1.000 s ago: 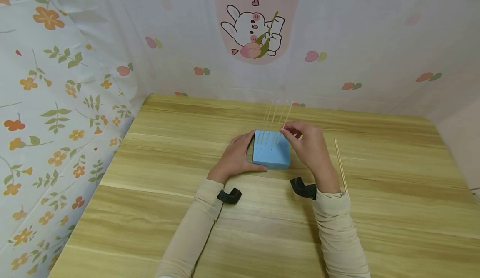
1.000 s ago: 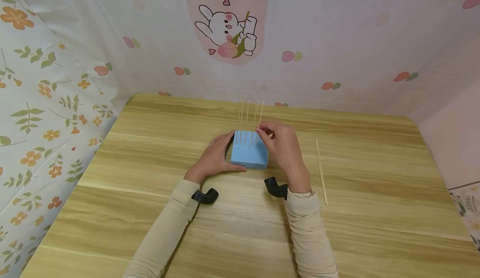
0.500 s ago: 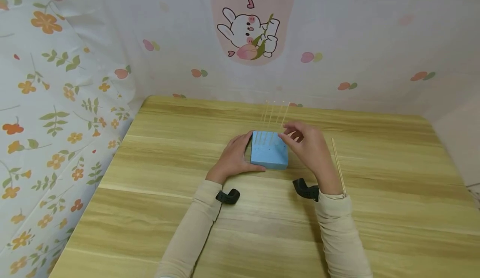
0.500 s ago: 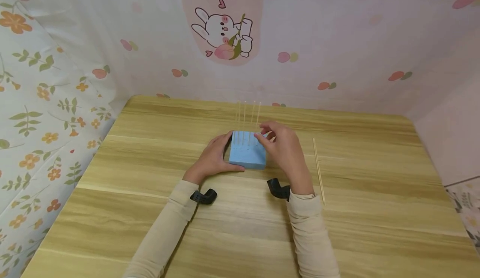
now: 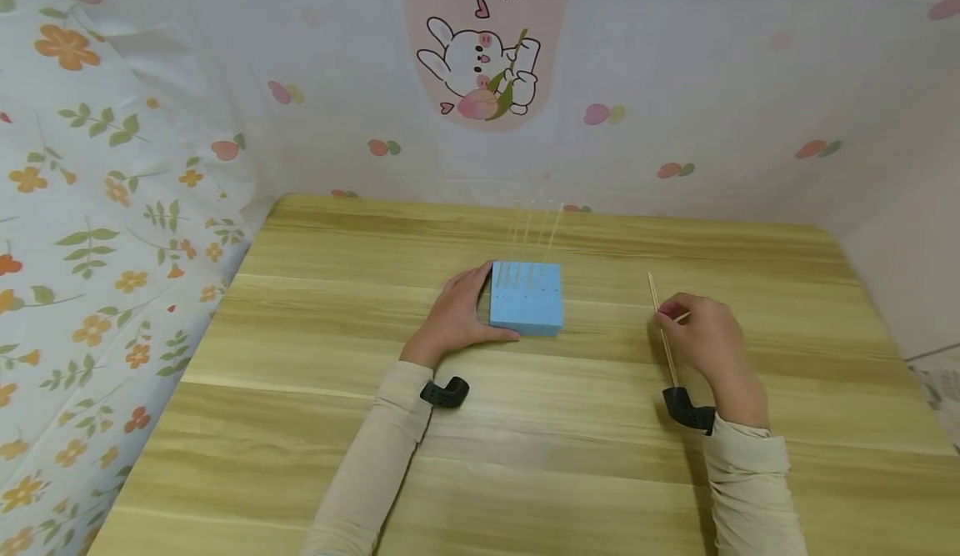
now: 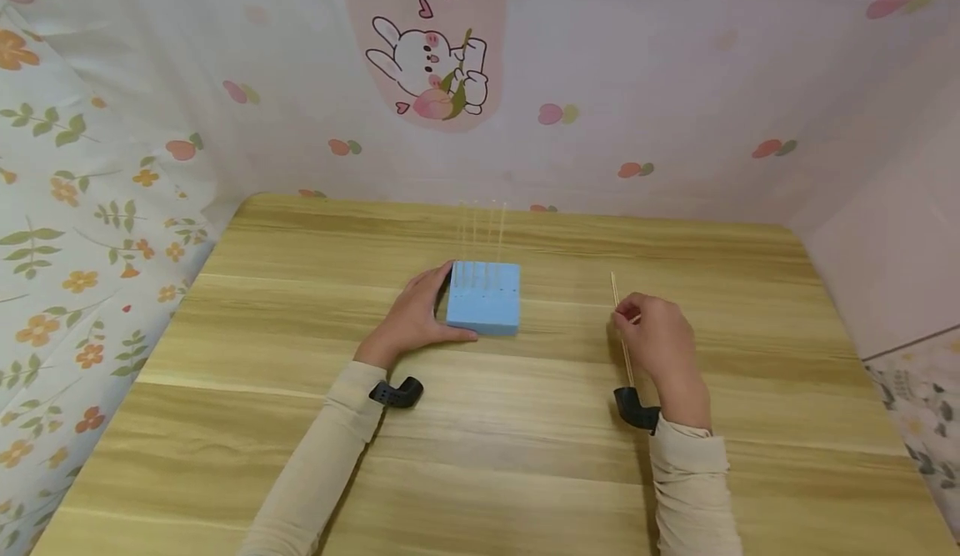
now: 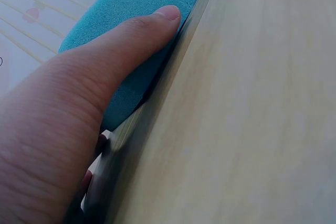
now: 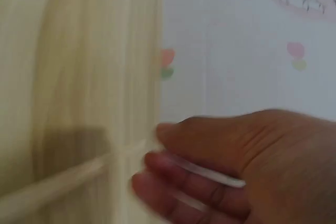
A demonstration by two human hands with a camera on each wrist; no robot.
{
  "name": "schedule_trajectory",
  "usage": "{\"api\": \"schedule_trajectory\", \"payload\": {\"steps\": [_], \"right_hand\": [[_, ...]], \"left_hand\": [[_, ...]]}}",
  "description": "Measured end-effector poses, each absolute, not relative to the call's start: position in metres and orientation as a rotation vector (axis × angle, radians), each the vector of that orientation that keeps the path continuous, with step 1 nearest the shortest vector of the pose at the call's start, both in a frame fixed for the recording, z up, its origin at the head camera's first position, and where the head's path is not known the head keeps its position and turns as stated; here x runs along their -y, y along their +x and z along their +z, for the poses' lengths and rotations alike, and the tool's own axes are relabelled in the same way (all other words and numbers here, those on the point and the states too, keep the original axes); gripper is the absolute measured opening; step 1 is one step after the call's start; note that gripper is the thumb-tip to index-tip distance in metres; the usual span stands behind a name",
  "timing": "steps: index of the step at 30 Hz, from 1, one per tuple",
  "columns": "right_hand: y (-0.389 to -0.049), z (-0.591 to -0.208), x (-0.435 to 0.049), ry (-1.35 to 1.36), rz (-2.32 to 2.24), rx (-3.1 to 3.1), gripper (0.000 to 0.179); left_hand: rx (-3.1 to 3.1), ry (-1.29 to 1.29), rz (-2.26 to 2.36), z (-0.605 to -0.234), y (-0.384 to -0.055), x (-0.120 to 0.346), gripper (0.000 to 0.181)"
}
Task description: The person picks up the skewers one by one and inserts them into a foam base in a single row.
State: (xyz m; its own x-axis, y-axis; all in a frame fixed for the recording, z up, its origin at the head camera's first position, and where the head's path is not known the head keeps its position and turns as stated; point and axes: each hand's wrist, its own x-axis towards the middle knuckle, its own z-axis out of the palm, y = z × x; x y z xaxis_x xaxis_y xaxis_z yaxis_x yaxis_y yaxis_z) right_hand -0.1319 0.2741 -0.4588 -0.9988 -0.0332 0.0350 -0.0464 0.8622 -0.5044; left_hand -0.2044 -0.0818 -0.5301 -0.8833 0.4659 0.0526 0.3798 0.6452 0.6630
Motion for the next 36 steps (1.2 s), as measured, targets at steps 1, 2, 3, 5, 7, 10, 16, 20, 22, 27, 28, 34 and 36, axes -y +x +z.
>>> {"api": "schedule_trajectory", "payload": {"steps": [1, 2, 3, 5, 7, 10, 16, 20, 22, 27, 28, 34, 36], "right_hand": [[-0.1302, -0.4604, -0.2797, 0.037, 0.809, 3.032, 0.02], [-0.1291, -0.4616, -0.2841, 0.011, 0.806, 3.058, 0.021], [-0.1293, -0.4624, -0.2867, -0.012, 0.805, 3.083, 0.023], [-0.1303, -0.4632, -0.2888, -0.059, 0.819, 3.138, 0.028], [-0.1317, -0.464, -0.288, -0.099, 0.828, 3.19, 0.032], [-0.1335, -0.4663, -0.2852, -0.138, 0.838, 3.238, 0.032], [-0.1354, -0.4692, -0.2842, -0.161, 0.854, 3.241, 0.027], [-0.1366, -0.4678, -0.284, -0.186, 0.866, 3.272, 0.029], [-0.1372, -0.4672, -0.2842, -0.192, 0.862, 3.286, 0.03], [-0.1383, -0.4669, -0.285, -0.197, 0.867, 3.306, 0.03], [-0.1384, -0.4668, -0.2848, -0.196, 0.869, 3.307, 0.03], [-0.1372, -0.4662, -0.2836, -0.183, 0.894, 3.313, 0.03], [-0.1359, -0.4646, -0.2822, -0.181, 0.901, 3.3, 0.031]], "left_hand": [[-2.734, 0.7, 1.062, -0.53, -0.2041, 0.0818, 0.13], [-2.733, 0.698, 1.064, -0.5302, -0.2039, 0.0816, 0.131], [-2.733, 0.694, 1.064, -0.5299, -0.2038, 0.0824, 0.131], [-2.734, 0.689, 1.063, -0.5297, -0.2037, 0.0833, 0.131], [-2.733, 0.691, 1.065, -0.5296, -0.2031, 0.0836, 0.131], [-2.735, 0.704, 1.069, -0.5295, -0.2024, 0.0828, 0.13], [-2.74, 0.725, 1.063, -0.5263, -0.2023, 0.0805, 0.129], [-2.741, 0.724, 1.063, -0.5246, -0.2034, 0.0796, 0.129], [-2.743, 0.722, 1.051, -0.5243, -0.2037, 0.0795, 0.129], [-2.746, 0.726, 1.045, -0.5236, -0.2035, 0.0801, 0.129], [-2.745, 0.728, 1.051, -0.5234, -0.2034, 0.0802, 0.129], [-2.741, 0.724, 1.047, -0.5246, -0.2026, 0.0816, 0.129], [-2.738, 0.718, 1.035, -0.5252, -0.2027, 0.0821, 0.13]]}}
